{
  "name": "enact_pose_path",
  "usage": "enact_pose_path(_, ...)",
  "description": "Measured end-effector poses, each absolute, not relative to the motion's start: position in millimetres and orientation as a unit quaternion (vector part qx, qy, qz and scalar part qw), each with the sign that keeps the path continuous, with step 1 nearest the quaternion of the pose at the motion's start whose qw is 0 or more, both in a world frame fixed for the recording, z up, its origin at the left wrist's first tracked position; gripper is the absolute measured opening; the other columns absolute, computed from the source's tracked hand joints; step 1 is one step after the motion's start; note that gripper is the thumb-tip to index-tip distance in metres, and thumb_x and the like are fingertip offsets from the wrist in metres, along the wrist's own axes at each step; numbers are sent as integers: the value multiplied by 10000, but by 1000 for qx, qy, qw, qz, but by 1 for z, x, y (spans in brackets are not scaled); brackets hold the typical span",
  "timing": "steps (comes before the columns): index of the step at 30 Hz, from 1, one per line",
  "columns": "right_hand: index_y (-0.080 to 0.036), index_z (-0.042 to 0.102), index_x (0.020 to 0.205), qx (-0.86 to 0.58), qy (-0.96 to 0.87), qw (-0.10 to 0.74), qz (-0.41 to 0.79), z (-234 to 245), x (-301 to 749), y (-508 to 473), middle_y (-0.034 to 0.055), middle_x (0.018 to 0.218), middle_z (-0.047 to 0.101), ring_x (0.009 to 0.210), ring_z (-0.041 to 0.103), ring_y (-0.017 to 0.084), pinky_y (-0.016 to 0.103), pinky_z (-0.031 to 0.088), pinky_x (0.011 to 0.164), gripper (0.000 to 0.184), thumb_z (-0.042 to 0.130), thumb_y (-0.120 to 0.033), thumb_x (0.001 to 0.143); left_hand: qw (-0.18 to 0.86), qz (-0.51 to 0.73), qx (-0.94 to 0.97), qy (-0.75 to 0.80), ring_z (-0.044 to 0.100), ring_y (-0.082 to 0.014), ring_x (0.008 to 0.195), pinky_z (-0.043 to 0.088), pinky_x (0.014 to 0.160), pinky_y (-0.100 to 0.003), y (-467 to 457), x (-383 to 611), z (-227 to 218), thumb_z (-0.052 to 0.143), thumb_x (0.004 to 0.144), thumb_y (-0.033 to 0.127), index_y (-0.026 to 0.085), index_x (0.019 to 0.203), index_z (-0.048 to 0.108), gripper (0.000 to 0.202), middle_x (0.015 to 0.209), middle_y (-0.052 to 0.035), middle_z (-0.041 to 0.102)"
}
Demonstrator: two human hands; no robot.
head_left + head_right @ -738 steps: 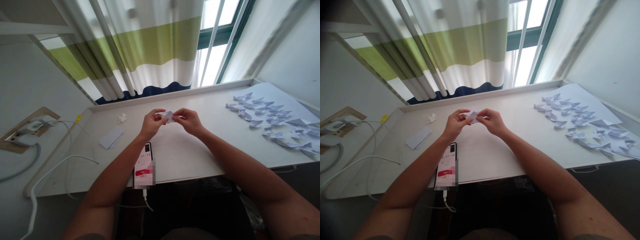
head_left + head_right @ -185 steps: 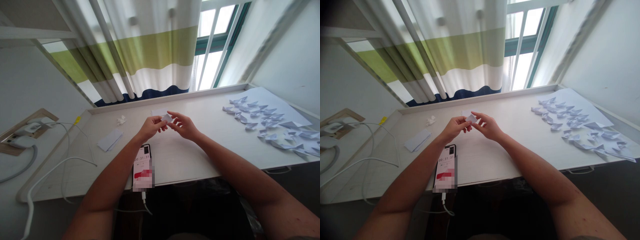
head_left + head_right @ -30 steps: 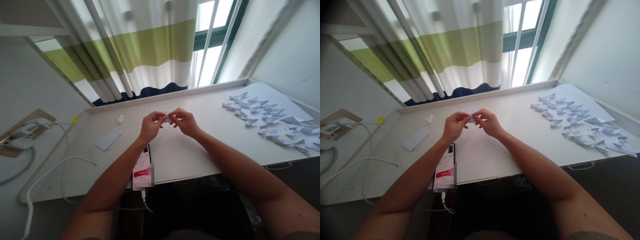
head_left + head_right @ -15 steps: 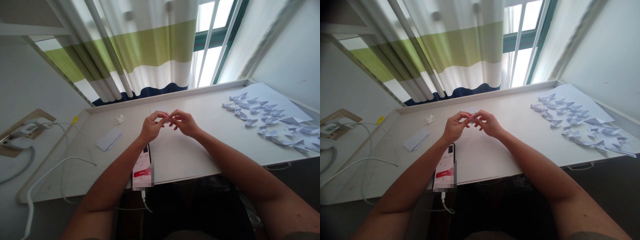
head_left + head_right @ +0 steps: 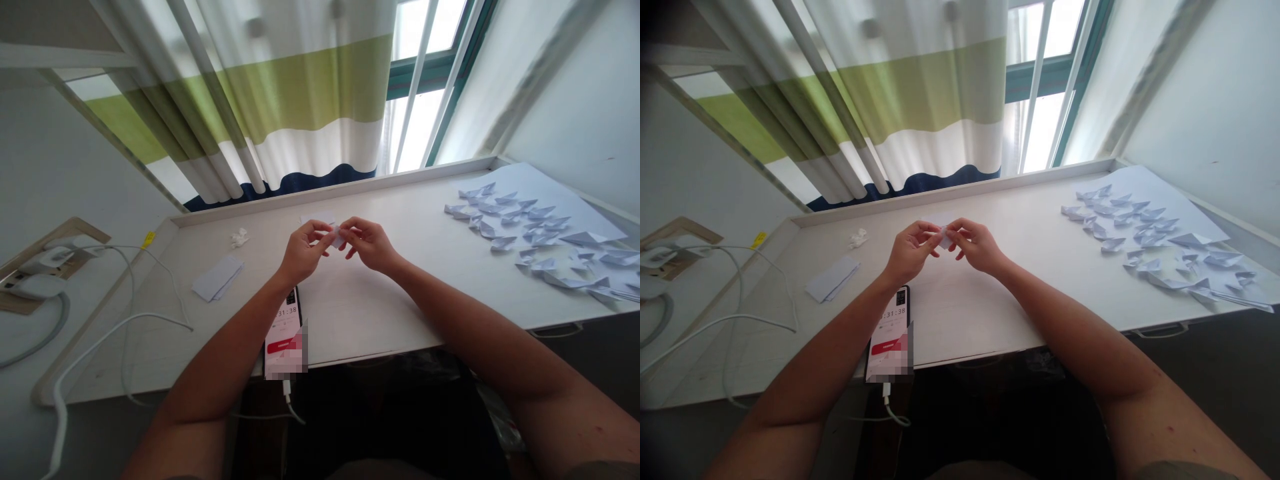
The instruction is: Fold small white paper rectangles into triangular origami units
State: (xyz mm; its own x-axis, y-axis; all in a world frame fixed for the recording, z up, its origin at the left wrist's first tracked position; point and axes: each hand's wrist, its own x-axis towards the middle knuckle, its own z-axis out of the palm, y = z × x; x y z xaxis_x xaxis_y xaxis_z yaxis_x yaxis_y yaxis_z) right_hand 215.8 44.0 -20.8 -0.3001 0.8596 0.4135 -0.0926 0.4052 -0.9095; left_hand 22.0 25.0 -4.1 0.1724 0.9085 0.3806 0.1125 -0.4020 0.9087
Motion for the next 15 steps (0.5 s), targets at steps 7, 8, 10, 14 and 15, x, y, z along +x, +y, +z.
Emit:
enact_pose_path(7, -201, 705, 920, -291, -636, 547, 460, -23, 214, 47, 14, 769, 712, 675, 704, 166, 264, 596, 482, 513, 842, -687, 834, 447, 480, 630, 416, 791, -201, 763, 596, 625, -275, 22, 18, 1, 896, 843, 461, 160, 1128, 779, 431, 864, -70, 820)
enact_pose_path(8, -203, 711, 943, -290, -638, 549, 455, -23, 214, 47, 13, 771, 717, 673, 705, 165, 264, 595, 483, 505, 848, -676, 835, 453, 474, 629, 418, 797, -209, 779, 593, 622, -275, 23, 18, 1, 889, 846, 469, 156, 1088, 798, 406, 870, -80, 827)
enact_pose_path(10, -209, 713, 999, -290, -639, 554, 448, -23, 214, 47, 7, 776, 728, 662, 704, 162, 263, 590, 483, 507, 862, -662, 826, 460, 468, 628, 418, 804, -218, 794, 587, 614, -276, 24, 17, 1, 879, 850, 474, 154, 1007, 822, 360, 884, -92, 837)
enact_pose_path(14, -199, 711, 1035, -296, -630, 554, 457, -22, 214, 47, 10, 768, 742, 649, 708, 165, 265, 592, 486, 559, 884, -671, 792, 466, 469, 624, 417, 808, -224, 757, 587, 618, -291, 26, 17, -1, 905, 818, 468, 159, 960, 840, 346, 855, -94, 840)
enact_pose_path(15, -192, 717, 1040, -298, -627, 550, 464, -22, 214, 46, 18, 771, 749, 655, 714, 169, 269, 598, 491, 569, 885, -675, 789, 464, 472, 622, 417, 808, -226, 750, 587, 621, -295, 26, 17, 0, 912, 810, 470, 160, 951, 842, 347, 844, -95, 839)
